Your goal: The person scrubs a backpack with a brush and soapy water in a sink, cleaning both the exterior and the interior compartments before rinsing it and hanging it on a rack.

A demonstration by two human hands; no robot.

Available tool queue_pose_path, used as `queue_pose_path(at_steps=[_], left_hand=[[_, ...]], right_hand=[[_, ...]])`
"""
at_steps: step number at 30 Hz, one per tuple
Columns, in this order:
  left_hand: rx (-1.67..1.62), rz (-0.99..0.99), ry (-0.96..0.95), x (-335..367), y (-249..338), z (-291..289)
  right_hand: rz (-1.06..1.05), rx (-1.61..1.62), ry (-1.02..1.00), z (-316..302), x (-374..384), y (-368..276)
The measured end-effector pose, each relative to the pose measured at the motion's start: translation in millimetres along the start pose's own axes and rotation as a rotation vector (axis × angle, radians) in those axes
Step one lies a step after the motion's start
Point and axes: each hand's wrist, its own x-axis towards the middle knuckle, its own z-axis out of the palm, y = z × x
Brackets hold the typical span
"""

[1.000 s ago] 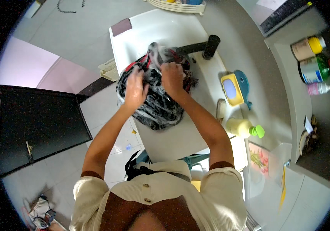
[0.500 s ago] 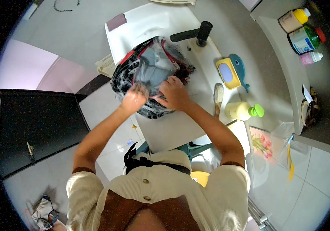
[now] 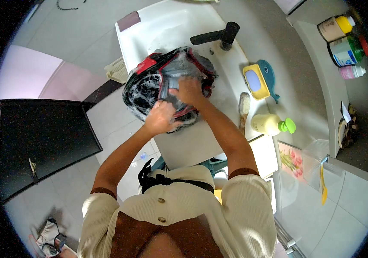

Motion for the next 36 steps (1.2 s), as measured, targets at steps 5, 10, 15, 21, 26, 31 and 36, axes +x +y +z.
queue_pose_path(at_steps=[5, 10, 15, 21, 26, 31, 36], left_hand=[[0.057, -0.093, -0.086, 8, 4, 4], [0.006, -0.17, -0.092, 16, 3, 0], [0.085, -0.154, -0.179, 35, -12, -5], [0.344, -0.252, 0.099, 98, -45, -15], [-0.048, -0.415, 0.528, 141, -70, -16], [0.021, -0.465, 0.179, 126, -103, -19], [0.46, -0.681, -0.535, 134, -114, -21]], right_hand=[[-0.079, 0.012, 0.107, 7, 6, 9], [0.127, 0.036, 0.061, 9, 19, 13], [0.183, 0.099, 0.157, -12, 17, 9], [0.057, 0.034, 0.565, -48, -29, 4], [-0.041, 0.116, 0.472, -47, -35, 8], [-0.066, -0.003, 0.412, -29, 21, 26], [0.003, -0.062, 0.159, 44, 61, 45]])
